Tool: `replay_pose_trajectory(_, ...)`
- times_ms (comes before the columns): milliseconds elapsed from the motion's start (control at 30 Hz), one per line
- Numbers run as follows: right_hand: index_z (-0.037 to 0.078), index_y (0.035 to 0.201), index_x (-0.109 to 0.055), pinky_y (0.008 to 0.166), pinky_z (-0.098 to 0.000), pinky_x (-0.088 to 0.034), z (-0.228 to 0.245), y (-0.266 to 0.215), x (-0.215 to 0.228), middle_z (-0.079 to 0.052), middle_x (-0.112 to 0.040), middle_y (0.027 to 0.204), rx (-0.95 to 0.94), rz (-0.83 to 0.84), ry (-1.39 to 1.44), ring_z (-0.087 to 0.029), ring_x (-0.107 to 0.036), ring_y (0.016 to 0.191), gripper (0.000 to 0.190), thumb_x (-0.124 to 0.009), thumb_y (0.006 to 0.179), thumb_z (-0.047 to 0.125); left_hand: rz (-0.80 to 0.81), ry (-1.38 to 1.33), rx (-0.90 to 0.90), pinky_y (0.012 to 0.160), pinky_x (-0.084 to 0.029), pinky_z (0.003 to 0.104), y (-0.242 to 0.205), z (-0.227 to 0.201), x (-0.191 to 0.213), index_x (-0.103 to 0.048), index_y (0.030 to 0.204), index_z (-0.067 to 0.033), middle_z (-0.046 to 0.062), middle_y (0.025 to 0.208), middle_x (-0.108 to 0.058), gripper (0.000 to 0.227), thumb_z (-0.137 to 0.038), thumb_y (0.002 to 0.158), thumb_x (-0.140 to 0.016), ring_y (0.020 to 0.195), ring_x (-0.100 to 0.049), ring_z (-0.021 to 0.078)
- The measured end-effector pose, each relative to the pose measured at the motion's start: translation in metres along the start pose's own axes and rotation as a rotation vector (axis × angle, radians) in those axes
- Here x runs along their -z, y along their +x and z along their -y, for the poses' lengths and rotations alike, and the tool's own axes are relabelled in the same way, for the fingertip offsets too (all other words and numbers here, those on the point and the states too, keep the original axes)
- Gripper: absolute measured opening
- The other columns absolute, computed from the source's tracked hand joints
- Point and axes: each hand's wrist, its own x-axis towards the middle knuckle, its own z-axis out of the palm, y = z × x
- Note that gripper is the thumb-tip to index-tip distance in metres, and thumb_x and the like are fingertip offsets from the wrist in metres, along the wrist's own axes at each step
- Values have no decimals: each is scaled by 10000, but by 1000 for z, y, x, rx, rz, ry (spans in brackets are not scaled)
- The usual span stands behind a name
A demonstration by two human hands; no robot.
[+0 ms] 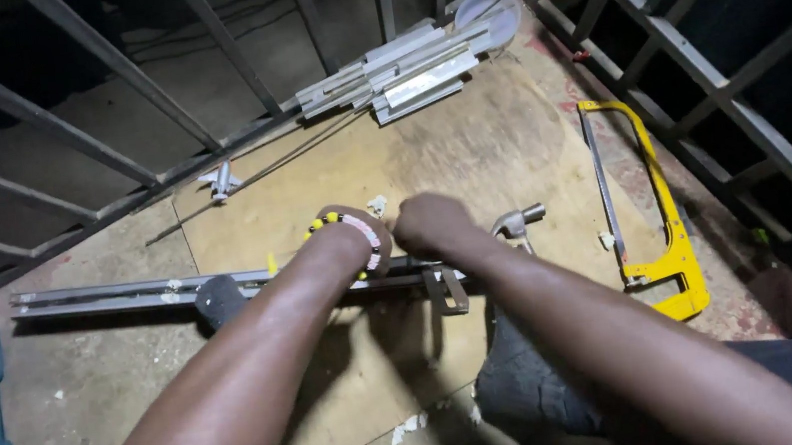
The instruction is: The person sits on the floor and assembles a long metal profile by inserting small white plastic pieces into its grooves. They use a screwdriver to push the pieces into place and a hammer to tap them flush. The person repeatedly picks up pieces, aligns them, and secures them along the length of the profile.
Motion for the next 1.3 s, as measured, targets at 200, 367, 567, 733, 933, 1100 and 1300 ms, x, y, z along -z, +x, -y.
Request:
replay_pose_trajectory(200,60,1198,-837,838,-463,-625,13,22,-22,-149,-830,1085,151,74,-407,-349,-780,1115,348,-584,995,187,41,-292,0,1179,-485,619,-7,6,-28,-761,1238,32,246,1333,-734,433,-107,1058,-393,1387,-610,444)
replay_pose_trajectory(367,100,1017,-854,709,-431,-642,-5,59,-38,-96,-814,920,279,75,-576,-305,-802,961,240,-636,924,143,232,-83,101,1186,-463,629,-6,-4,-24,-738,1360,-70,160,1447,-706,380,-212,1024,-633,1427,-588,397)
replay_pose_trajectory(567,108,961,-865,775,-503,-658,-23,74,-34,-125,-814,931,237,213,-407,-366,-790,998,184,-730,887,210,81,-108,100,791,-565,507,-9,-18,-83,-849,1079,-115,100,1072,-820,337,-221,960,-553,956,-767,316)
replay_pose_trajectory(733,180,865,-856,789,-476,-650,-16,71,-13,-67,-806,873,246,227,-457,-317,-792,950,185,-841,815,357,17,-232,147,571,-550,639,20,-29,-138,-837,1074,-170,114,955,-798,441,-294,912,-446,936,-764,399)
replay_pose_trajectory(933,288,855,-844,884,-430,-622,-18,87,-5,22,-803,897,218,274,-416,-258,-776,1000,239,-866,786,516,-61,-375,251,628,-589,505,-4,-41,-142,-811,1035,-75,84,904,-824,387,-179,937,-450,961,-803,313)
replay_pose_trajectory(1100,275,914,-860,877,-459,-633,-20,77,-4,-32,-828,922,224,284,-396,-298,-792,988,304,-864,754,534,-81,-447,246,657,-574,609,-6,-56,-168,-676,1115,-10,134,921,-786,363,-183,949,-403,959,-788,380)
replay_pose_trajectory(1300,86,1043,-832,969,-545,-593,-23,50,-13,-204,-802,1064,213,201,-223,-418,-744,1124,359,-791,872,400,-298,-329,255,713,-626,501,-51,-70,-162,-710,1083,-8,93,883,-820,360,-92,987,-373,892,-818,295)
